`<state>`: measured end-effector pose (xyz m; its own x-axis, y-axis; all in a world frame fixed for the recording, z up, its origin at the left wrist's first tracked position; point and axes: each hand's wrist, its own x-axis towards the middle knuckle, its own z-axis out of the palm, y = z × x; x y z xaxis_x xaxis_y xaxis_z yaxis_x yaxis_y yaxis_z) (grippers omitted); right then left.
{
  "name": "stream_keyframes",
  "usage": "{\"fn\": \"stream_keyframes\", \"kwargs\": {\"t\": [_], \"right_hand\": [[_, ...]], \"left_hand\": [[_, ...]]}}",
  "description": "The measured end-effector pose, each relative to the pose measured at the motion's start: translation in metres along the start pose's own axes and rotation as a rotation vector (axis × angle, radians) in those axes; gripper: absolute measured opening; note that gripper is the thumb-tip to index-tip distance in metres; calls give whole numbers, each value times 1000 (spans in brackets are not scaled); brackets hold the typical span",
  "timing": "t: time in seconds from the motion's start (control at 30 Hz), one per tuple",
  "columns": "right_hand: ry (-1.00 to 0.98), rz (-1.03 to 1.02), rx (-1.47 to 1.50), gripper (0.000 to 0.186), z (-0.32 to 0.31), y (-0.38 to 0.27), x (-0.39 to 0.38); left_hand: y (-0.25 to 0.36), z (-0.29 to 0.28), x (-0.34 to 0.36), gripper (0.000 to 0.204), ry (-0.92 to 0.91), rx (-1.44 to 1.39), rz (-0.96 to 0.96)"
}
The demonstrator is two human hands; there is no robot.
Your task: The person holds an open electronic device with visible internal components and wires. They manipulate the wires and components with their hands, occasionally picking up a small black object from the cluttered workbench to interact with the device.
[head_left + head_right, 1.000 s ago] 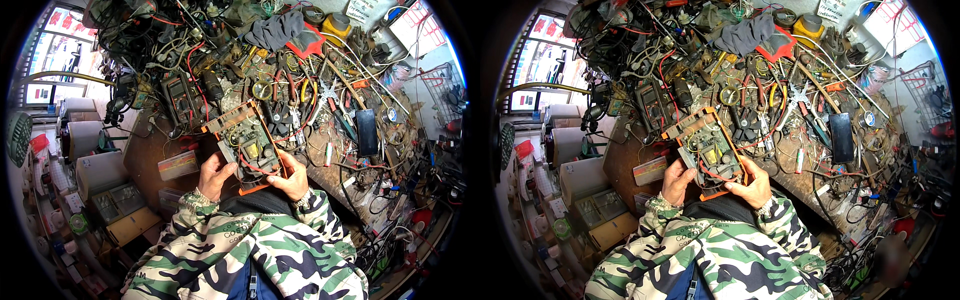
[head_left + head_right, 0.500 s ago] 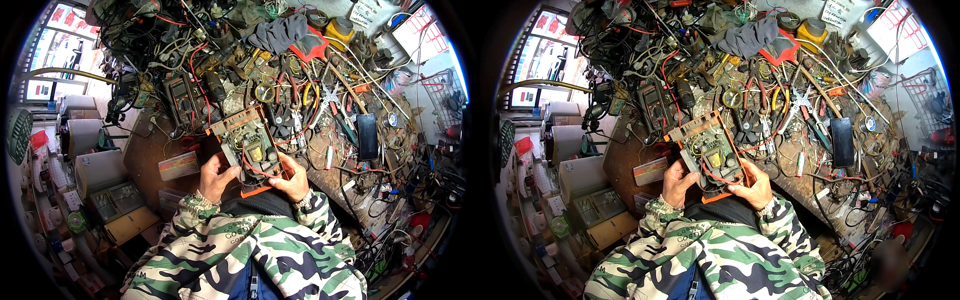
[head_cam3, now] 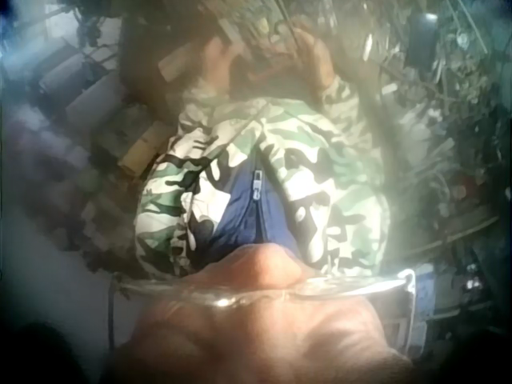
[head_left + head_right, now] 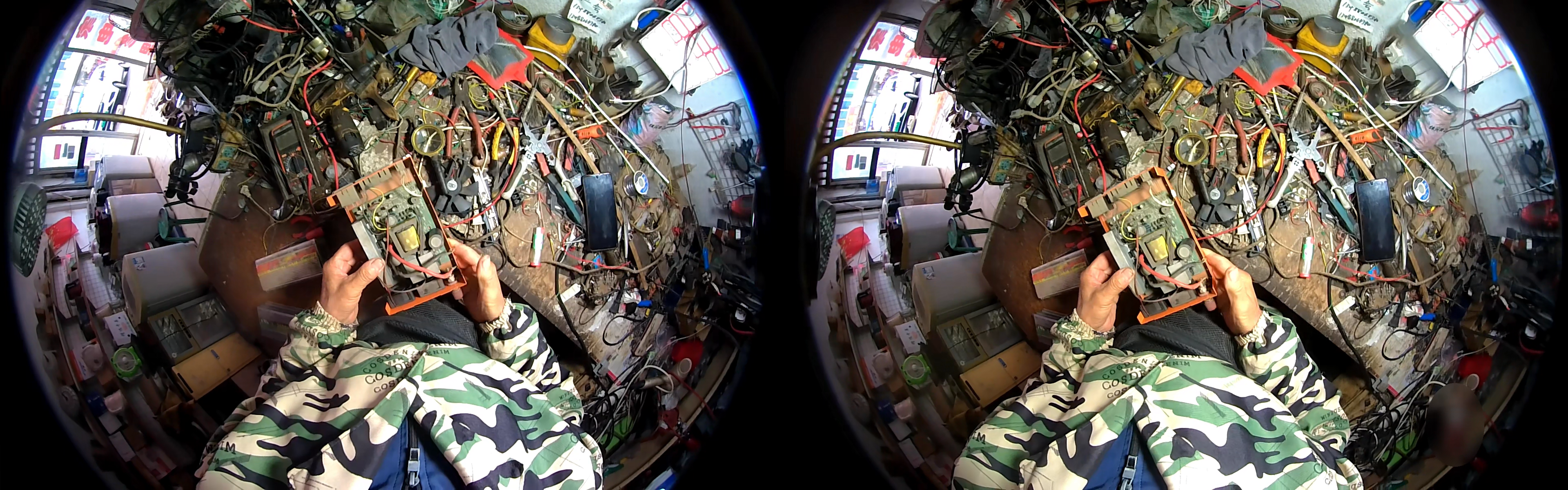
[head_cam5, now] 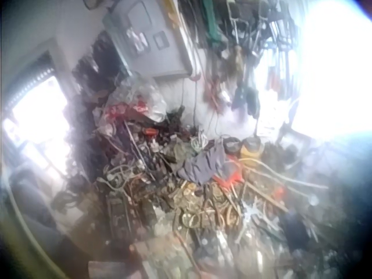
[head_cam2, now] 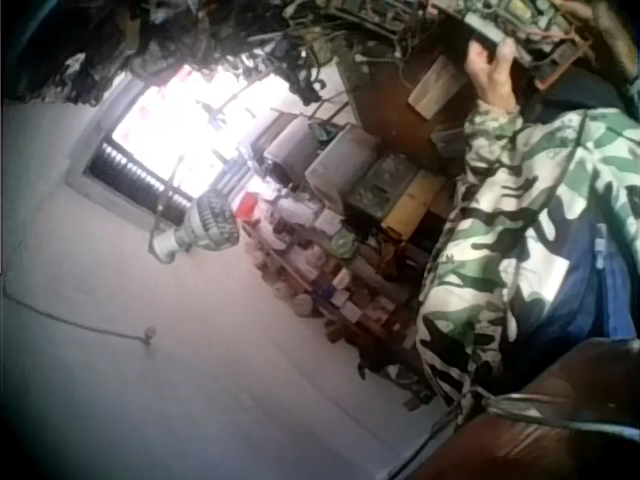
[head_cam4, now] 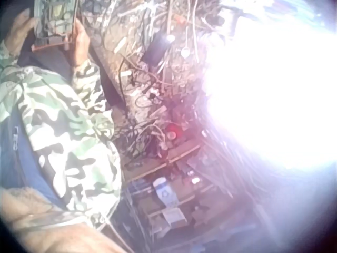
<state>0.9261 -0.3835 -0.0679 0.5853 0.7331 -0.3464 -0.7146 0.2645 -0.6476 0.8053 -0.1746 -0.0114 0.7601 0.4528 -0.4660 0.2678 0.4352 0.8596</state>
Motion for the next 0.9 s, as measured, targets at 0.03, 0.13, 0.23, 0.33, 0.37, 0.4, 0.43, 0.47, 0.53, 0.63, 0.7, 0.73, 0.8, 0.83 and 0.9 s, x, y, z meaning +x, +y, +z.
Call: {"fn": "stream_keyframes", "kwargs": {"t": [0.03,0.13,0.23,0.33,0.37,0.4,0.43,0.47,0.53,0.63,0.7,0.73,0.8,0.83,0.9], "right_hand": [[45,13,7,88,2,2,0],[-80,82,-26,95,0,-8,4],[-85,73,-42,97,8,-19,4],[-80,67,-56,97,9,-19,4],[-78,70,-51,97,8,-18,4],[-75,73,-46,97,6,-17,4],[-73,76,-42,97,4,-15,4],[-62,78,-39,97,3,-13,4],[-40,84,-33,96,1,-8,4],[-41,97,-37,93,-4,-6,4],[-15,102,-34,92,-8,0,4],[-2,104,-33,91,-9,2,4],[-19,95,-42,90,-6,-3,5],[-27,90,-48,90,-5,-4,6],[-23,105,-46,88,-8,-1,6]], "left_hand": [[0,-1,0,45,5,-1,3],[3,3,0,48,5,16,22],[1,1,1,49,-2,29,17],[-3,-3,2,49,-1,40,8],[-2,-2,2,49,-6,35,8],[-1,-1,2,49,-11,30,9],[0,0,2,49,-17,24,9],[0,-1,2,49,-13,28,8],[-1,-1,2,49,-7,34,5],[2,1,3,49,-4,19,-9],[2,2,2,49,8,31,4],[3,3,2,49,13,37,10],[6,6,2,49,18,45,12],[8,7,2,49,20,49,14],[11,10,1,47,40,41,13]]}}
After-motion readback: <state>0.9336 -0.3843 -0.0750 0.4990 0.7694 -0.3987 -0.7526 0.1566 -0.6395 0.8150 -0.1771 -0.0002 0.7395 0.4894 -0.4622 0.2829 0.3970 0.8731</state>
